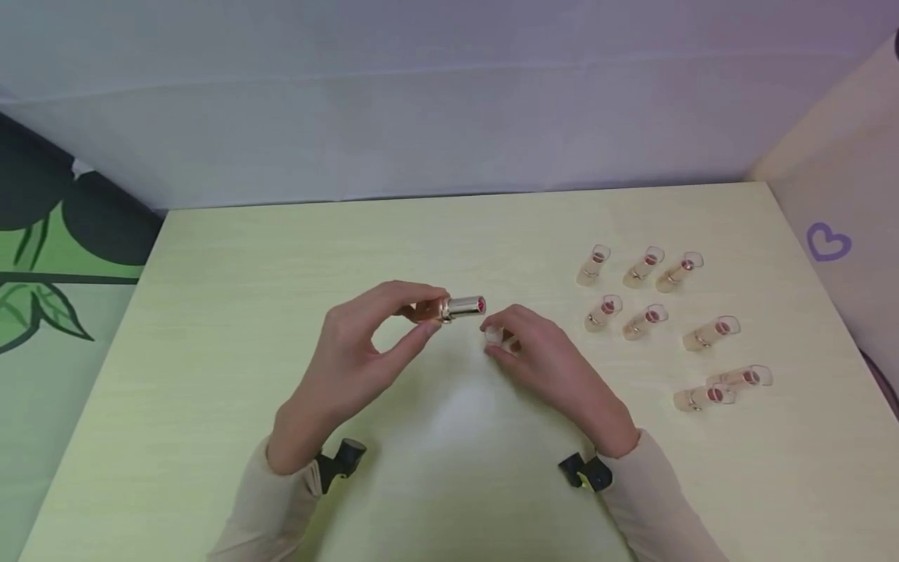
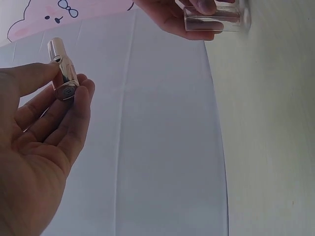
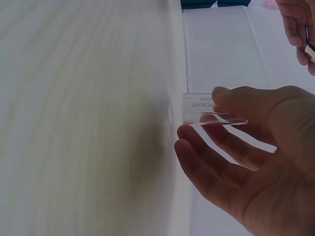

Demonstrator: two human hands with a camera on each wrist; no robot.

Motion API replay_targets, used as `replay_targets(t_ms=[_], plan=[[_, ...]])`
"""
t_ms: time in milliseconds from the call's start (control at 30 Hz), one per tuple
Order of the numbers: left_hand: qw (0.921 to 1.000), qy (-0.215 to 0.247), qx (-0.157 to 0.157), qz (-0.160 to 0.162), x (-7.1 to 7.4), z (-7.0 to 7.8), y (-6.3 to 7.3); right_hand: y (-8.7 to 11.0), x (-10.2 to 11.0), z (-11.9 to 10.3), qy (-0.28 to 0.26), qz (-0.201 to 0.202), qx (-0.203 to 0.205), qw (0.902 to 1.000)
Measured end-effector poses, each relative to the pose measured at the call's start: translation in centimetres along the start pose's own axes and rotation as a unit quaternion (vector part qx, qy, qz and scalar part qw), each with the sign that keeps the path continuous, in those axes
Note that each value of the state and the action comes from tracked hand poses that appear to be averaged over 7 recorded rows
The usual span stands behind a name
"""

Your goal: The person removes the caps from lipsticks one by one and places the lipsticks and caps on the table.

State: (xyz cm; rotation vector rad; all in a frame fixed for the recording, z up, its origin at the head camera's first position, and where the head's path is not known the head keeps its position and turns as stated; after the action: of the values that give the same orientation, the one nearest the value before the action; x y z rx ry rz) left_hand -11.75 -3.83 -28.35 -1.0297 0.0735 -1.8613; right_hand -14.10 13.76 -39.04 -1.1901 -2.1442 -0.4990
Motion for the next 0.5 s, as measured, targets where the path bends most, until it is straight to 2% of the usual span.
replay_targets(t_ms=[500], plan=[[0.9999,0.012,0.010,-0.007,-0.39,-0.56,-0.04,-0.01,-0.68,0.64,0.031,-0.013,-0.022,0.9992]])
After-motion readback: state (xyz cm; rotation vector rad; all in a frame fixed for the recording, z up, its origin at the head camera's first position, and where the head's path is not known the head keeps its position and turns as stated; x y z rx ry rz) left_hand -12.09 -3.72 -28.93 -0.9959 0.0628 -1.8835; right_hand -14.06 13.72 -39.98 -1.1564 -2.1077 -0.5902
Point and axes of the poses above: each hand's wrist, its own y-axis away from the middle knuckle, its own x-axis out of the back of the hand, z = x × y, the point moved 8 cm from there along -y, towards the middle knuckle, and after that the axes turned 8 degrees about -z, right-handed, at the moved point
